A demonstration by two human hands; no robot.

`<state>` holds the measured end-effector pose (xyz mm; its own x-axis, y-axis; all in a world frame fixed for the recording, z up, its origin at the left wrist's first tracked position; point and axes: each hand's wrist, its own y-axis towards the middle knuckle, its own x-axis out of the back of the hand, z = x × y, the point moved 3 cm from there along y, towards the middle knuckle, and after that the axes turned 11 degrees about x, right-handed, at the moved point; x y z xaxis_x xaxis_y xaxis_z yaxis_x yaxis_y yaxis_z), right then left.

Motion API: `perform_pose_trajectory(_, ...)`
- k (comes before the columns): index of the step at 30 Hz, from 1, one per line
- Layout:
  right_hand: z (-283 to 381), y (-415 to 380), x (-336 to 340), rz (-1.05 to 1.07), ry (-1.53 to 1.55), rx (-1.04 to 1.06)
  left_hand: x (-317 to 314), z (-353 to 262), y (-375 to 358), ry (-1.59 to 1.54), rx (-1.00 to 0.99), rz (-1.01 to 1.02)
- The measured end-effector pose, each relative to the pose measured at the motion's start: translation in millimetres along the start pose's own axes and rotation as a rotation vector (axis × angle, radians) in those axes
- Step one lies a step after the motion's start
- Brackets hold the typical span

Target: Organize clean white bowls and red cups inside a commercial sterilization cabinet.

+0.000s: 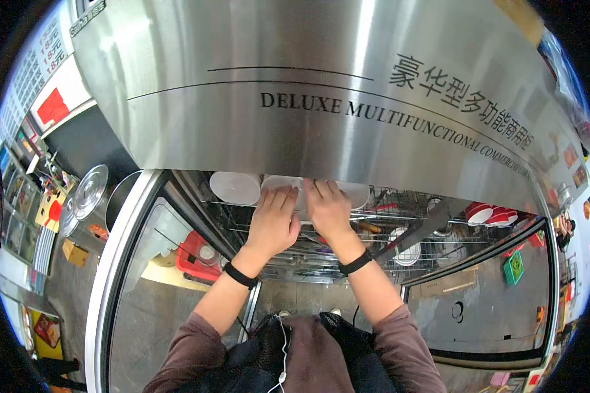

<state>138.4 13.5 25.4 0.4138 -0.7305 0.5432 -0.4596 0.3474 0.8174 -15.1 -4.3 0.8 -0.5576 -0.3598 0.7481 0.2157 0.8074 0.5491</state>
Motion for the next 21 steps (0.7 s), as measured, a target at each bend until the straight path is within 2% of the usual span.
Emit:
perform_pose_trajectory(3, 3.1, 4.3, -1.9, 0.084, -0.015, -0.102, -4.0, -1.9, 6.6, 0.047, -0.001, -0.027)
perform_pose_trajectory(5, -0.4, 1.2, -4.9, 0.136, -0.006, -0.143, -9.5, -0.4, 9.0, 0.058, 0.012, 0.034)
perform_pose_trajectory(8, -4.0, 7.2, 29.6, 0.016, 0.081, -0.179, -6.5, -2.0, 10.7, 0.026, -0.017, 0.028)
perform_pose_trajectory(9, -16.9, -3.5, 36.8, -0.064, 0.043, -0.234, -4.9, -2.1, 10.8, -0.001, -0.039, -0.003)
perform_pose_trajectory(10, -31.4, -18.7, 42.7, -0.023, -0.013, -0.342, -0.8, -3.8, 11.6, -0.027, -0.058, -0.036)
perform_pose_trajectory(12, -59.6, -31.7, 58.9, -0.09, -0.114, -0.515, 7.9, -14.7, 8.6, -0.157, -0.092, -0.046)
perform_pose_trajectory(15, -93.3, -41.9, 69.0, 0.406, -0.035, -0.928, 7.5, -41.0, 6.7, -0.234, -0.191, -0.087)
perform_pose_trajectory(18, -108.4, -63.3, 43.7, 0.359, 0.135, -0.762, 0.9, -71.9, 18.8, -0.096, -0.127, 0.0)
perform_pose_trajectory(19, -110.8, -68.7, 40.3, 0.482, 0.116, -0.815, -7.4, -72.1, 16.1, -0.075, -0.124, -0.005)
perform_pose_trajectory(21, -113.5, -70.9, 37.0, 0.46, 0.152, -0.828, -14.7, -71.2, 14.3, -0.03, -0.095, -0.014)
